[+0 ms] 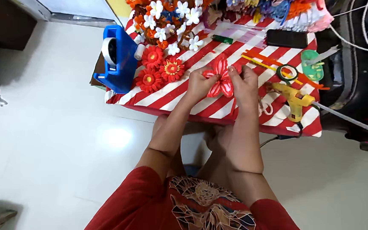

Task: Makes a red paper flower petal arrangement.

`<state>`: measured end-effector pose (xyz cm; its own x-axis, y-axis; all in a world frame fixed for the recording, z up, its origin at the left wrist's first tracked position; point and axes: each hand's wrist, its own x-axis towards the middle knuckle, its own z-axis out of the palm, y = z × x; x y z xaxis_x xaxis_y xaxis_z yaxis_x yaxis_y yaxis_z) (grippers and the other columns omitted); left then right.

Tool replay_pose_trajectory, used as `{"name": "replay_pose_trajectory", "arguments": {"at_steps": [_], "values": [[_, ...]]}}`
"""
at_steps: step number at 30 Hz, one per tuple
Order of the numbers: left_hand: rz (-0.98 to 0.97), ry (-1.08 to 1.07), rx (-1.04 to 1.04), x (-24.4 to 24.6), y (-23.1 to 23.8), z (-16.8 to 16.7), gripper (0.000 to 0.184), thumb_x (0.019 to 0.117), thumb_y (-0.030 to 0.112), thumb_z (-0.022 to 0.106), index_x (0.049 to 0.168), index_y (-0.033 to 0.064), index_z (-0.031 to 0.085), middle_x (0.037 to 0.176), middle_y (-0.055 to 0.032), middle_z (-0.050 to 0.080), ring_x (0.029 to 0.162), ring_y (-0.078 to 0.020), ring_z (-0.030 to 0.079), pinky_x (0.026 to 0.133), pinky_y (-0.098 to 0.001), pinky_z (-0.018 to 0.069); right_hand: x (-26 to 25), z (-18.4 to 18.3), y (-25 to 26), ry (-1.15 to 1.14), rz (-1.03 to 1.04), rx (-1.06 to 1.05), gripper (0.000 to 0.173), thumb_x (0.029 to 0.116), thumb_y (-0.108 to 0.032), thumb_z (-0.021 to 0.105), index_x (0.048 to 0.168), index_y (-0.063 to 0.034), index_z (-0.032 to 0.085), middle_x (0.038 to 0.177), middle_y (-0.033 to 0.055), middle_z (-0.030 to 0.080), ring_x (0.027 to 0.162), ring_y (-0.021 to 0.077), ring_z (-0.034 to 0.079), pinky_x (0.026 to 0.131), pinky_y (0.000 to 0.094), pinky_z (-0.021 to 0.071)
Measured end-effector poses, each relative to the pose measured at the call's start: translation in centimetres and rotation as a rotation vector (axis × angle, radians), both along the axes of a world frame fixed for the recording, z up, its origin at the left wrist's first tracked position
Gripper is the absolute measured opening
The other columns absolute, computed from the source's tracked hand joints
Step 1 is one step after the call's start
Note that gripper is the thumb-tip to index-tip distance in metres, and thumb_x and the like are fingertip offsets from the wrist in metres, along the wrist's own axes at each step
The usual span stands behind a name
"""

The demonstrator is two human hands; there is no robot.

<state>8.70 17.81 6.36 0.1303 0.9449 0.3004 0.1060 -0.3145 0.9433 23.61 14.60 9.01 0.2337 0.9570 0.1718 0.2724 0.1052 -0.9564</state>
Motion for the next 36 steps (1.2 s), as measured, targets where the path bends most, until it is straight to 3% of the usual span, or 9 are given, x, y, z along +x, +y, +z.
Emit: {"name": "replay_pose_trajectory", "arguments": {"at_steps": [4, 7, 12, 21, 25, 28, 31, 34, 36], "values": [[-0.126, 0.055, -0.050, 0.1, 0.6, -0.6, 0.010, 0.0854, 0.006, 0.075, 0.090, -0.0027, 0.072, 0.079, -0.0074, 0.072, 0.070, -0.0065, 0.068, 0.070, -0.0296, 0.0581, 1.4, 0.1, 0.2, -0.207, -0.043, -0.173, 0.049, 0.1031, -0.048, 0.055, 0.089, -0.0031, 0.069, 0.072, 0.0016, 0.060, 0.066, 0.0091, 0.057, 0.067, 0.0375, 0.0500], [-0.181, 0.039, -0.078, 0.1, 1.1, 0.3, 0.007, 0.0843, 0.004, 0.075, 0.088, -0.0009, 0.071, 0.074, -0.0031, 0.070, 0.066, -0.0027, 0.065, 0.066, -0.0253, 0.0568, 2.4, 0.3, 0.2, -0.195, -0.064, -0.187, 0.060, 0.1087, -0.048, 0.039, 0.069, -0.0084, 0.059, 0.060, -0.0040, 0.050, 0.057, 0.0057, 0.052, 0.059, 0.0332, 0.0467], [-0.235, -0.088, -0.149, 0.0, 1.2, 0.3, 0.005, 0.0838, 0.001, 0.074, 0.087, 0.0004, 0.070, 0.073, 0.0007, 0.070, 0.066, -0.0011, 0.066, 0.066, -0.0232, 0.0577, 1.7, -0.2, 0.3, 0.135, -0.052, -0.120, 0.051, 0.1119, -0.039, 0.030, 0.073, -0.0188, 0.057, 0.063, -0.0123, 0.058, 0.063, -0.0031, 0.061, 0.064, 0.0226, 0.0551], [-0.263, -0.266, -0.233, 0.0, 0.5, 1.0, 0.013, 0.0825, -0.006, 0.070, 0.084, 0.0068, 0.068, 0.072, 0.0057, 0.070, 0.065, -0.0002, 0.066, 0.064, -0.0214, 0.0580, 0.2, -0.9, 0.1, 0.684, 0.100, 0.020, 0.050, 0.1129, -0.037, 0.019, 0.094, -0.0170, 0.061, 0.077, -0.0053, 0.069, 0.077, 0.0046, 0.069, 0.075, 0.0272, 0.0602], [-0.219, -0.206, -0.189, -0.3, 0.7, 0.6, 0.009, 0.0826, -0.003, 0.072, 0.083, 0.0049, 0.069, 0.071, 0.0035, 0.069, 0.064, -0.0016, 0.065, 0.063, -0.0229, 0.0577, 0.9, -1.3, 0.6, 0.416, 0.046, -0.025, 0.052, 0.1123, -0.040, 0.021, 0.088, -0.0165, 0.060, 0.072, -0.0076, 0.065, 0.072, 0.0026, 0.067, 0.071, 0.0269, 0.0587], [-0.077, -0.065, -0.148, -0.2, 0.9, 0.5, 0.004, 0.0830, 0.003, 0.074, 0.084, 0.0029, 0.070, 0.071, 0.0008, 0.069, 0.063, -0.0023, 0.064, 0.063, -0.0247, 0.0561, 1.2, -1.6, 0.8, 0.196, 0.012, -0.056, 0.054, 0.1116, -0.044, 0.022, 0.080, -0.0194, 0.057, 0.064, -0.0122, 0.057, 0.060, -0.0020, 0.057, 0.060, 0.0209, 0.0520], [0.090, 0.062, -0.090, 0.1, 0.8, 0.5, 0.008, 0.0852, 0.009, 0.073, 0.088, 0.0014, 0.072, 0.075, -0.0025, 0.070, 0.065, -0.0038, 0.064, 0.066, -0.0271, 0.0558, 1.3, -1.9, 0.7, 0.094, 0.064, -0.074, 0.056, 0.1098, -0.048, 0.019, 0.079, -0.0165, 0.054, 0.066, -0.0098, 0.053, 0.061, -0.0006, 0.054, 0.060, 0.0217, 0.0481], [0.212, 0.078, -0.048, 0.1, 0.9, 0.3, 0.009, 0.0861, 0.010, 0.072, 0.089, 0.0015, 0.072, 0.075, -0.0044, 0.070, 0.067, -0.0063, 0.065, 0.067, -0.0300, 0.0552, 0.9, -1.6, 0.0, -0.029, 0.062, -0.019, 0.046, 0.1086, -0.045, 0.034, 0.088, -0.0138, 0.061, 0.071, -0.0127, 0.055, 0.062, -0.0053, 0.055, 0.061, 0.0178, 0.0506], [0.243, 0.043, -0.047, 0.0, 1.0, 0.2, 0.008, 0.0857, 0.009, 0.073, 0.089, 0.0017, 0.072, 0.075, -0.0031, 0.070, 0.065, -0.0047, 0.064, 0.065, -0.0278, 0.0549, 0.6, -1.5, -0.2, -0.122, 0.046, -0.029, 0.042, 0.1063, -0.045, 0.043, 0.086, -0.0121, 0.061, 0.069, -0.0111, 0.053, 0.061, -0.0034, 0.053, 0.062, 0.0217, 0.0498]]}}
